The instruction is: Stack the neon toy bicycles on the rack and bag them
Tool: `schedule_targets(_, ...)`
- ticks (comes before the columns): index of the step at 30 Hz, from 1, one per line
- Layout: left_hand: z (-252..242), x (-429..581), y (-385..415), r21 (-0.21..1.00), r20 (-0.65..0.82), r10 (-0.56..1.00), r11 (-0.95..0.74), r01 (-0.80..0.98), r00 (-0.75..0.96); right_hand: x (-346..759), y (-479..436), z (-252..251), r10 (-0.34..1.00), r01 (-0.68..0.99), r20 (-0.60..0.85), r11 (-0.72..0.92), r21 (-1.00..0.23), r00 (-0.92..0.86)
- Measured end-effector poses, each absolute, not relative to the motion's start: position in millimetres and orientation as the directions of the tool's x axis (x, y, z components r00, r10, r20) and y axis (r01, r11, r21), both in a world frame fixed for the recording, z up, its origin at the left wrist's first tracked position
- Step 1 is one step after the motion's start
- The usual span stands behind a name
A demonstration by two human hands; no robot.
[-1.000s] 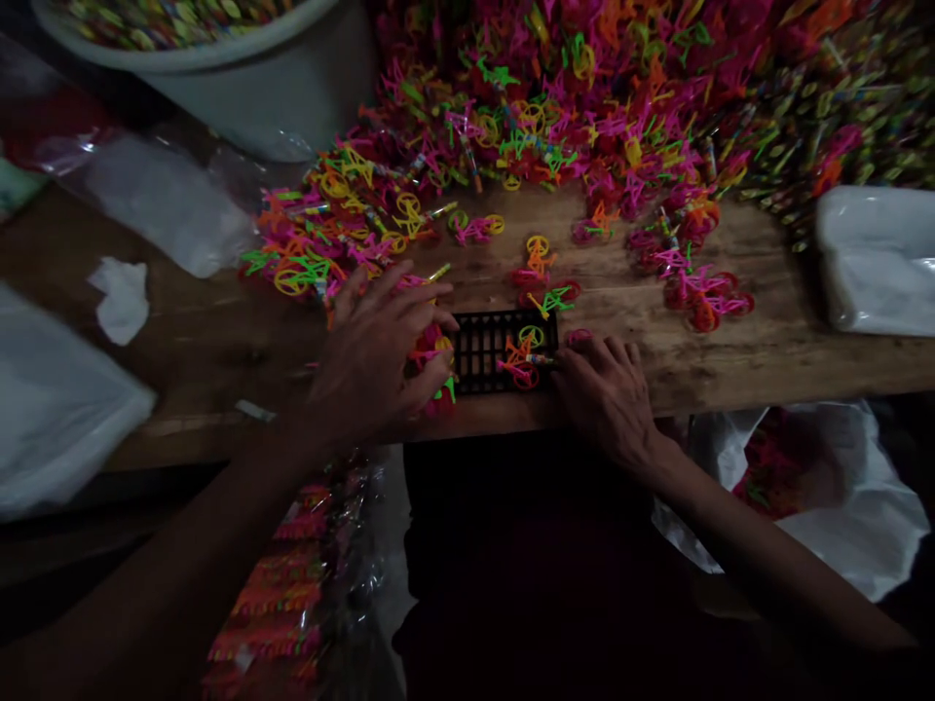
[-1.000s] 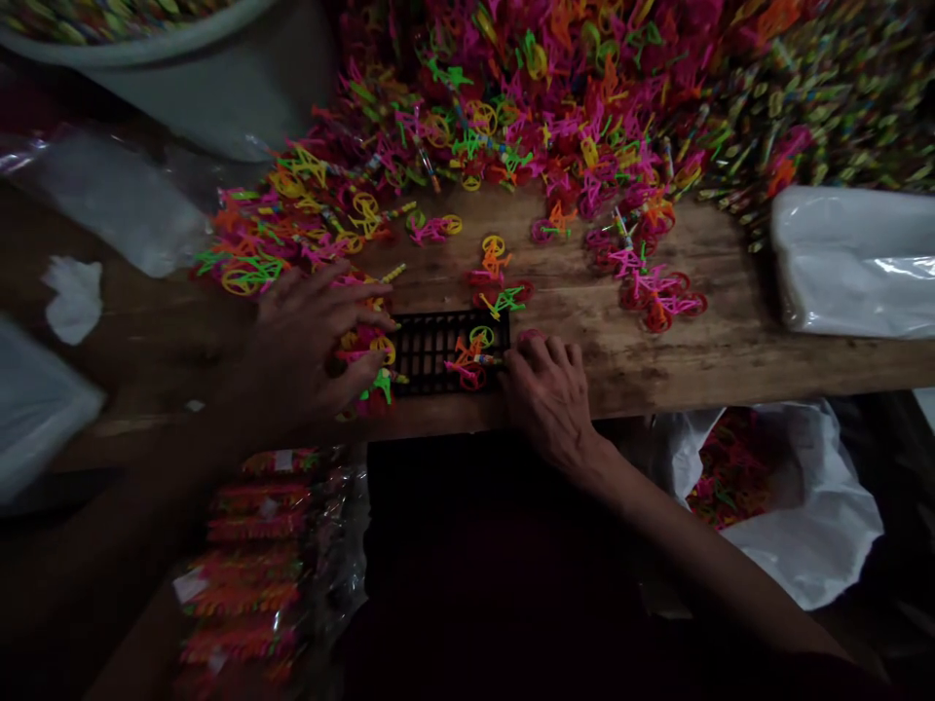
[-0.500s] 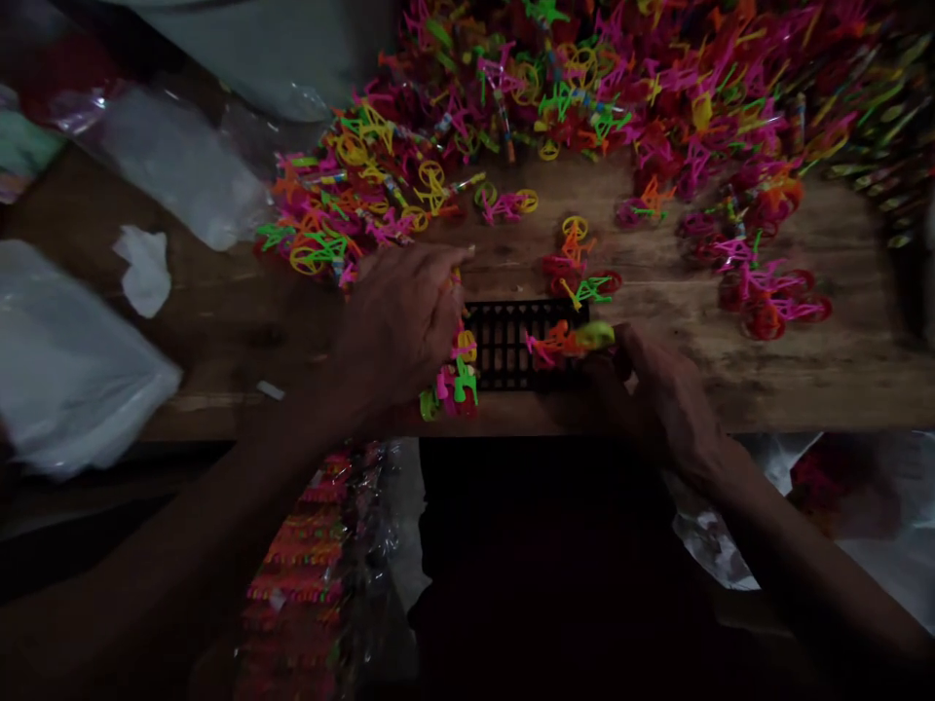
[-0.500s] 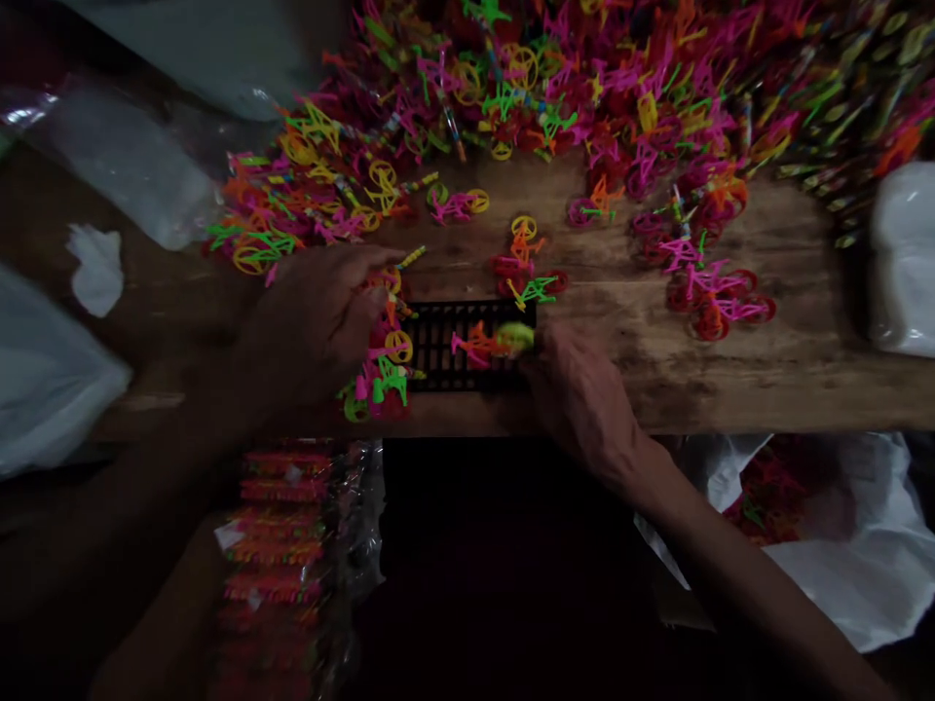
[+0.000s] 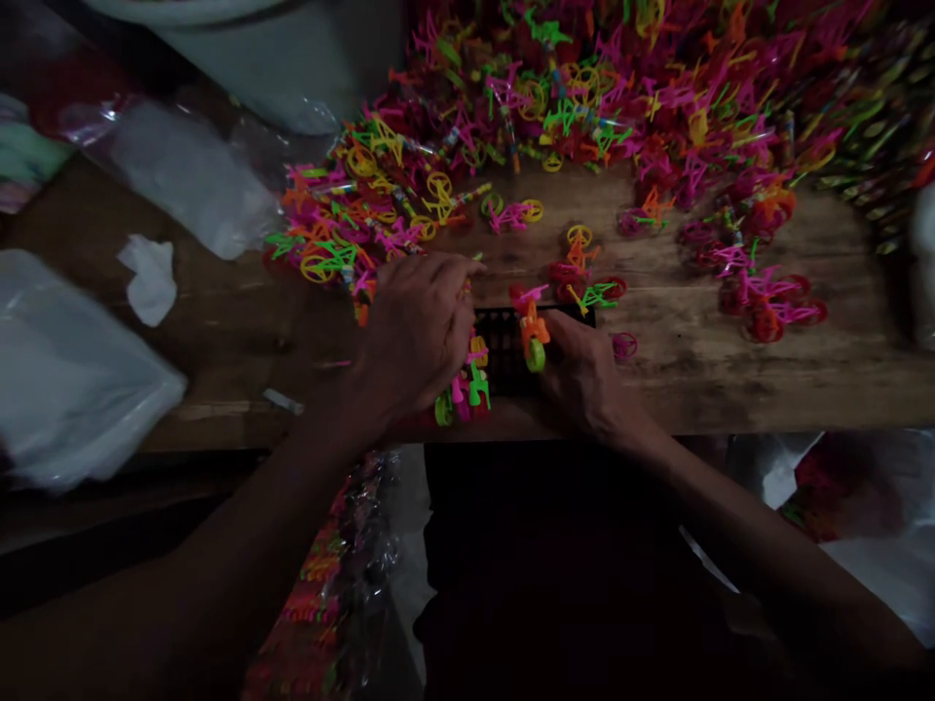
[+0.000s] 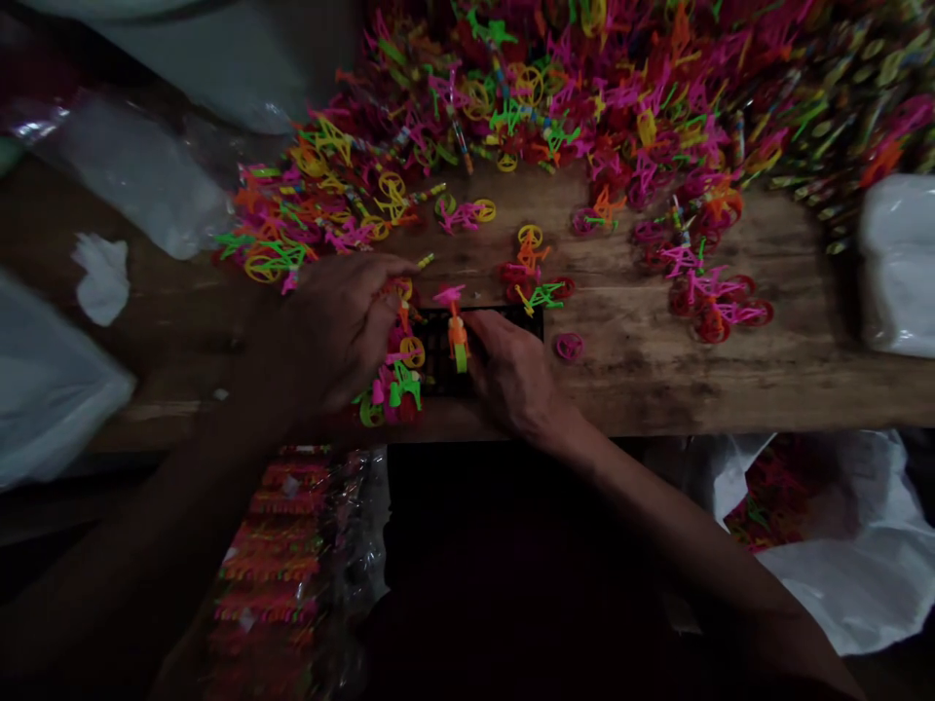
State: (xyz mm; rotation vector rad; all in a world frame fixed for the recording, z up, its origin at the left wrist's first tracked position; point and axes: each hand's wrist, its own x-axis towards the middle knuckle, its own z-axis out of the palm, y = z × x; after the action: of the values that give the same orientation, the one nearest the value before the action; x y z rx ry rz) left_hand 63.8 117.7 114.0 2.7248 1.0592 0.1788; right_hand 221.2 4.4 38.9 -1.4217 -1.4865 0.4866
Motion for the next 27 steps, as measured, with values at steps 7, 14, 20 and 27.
schedule_targets(7, 110, 64, 118, 0.193, 0.105, 0.656, -0.75, 0.632, 0.747, 209, 46, 29, 0.939, 0.427, 0.264, 0.15, -0.892, 0.221)
schedule_targets(14, 110, 60, 115, 0.195, 0.096, 0.665, -0.742, 0.641, 0.741, 213, 56, 23, 0.949, 0.639, 0.285, 0.137, -0.757, 0.133)
schedule_targets(20, 113, 56, 118, 0.307, 0.096, 0.691, -0.705, 0.639, 0.716, 204, 52, 28, 0.971, 0.801, 0.24, 0.145, -0.581, -0.001)
schedule_targets(27, 114, 74, 129, 0.153, -0.014, 0.611, -0.781, 0.605, 0.792, 200, 59, 25, 0.982, 0.824, 0.186, 0.14, -0.549, -0.043)
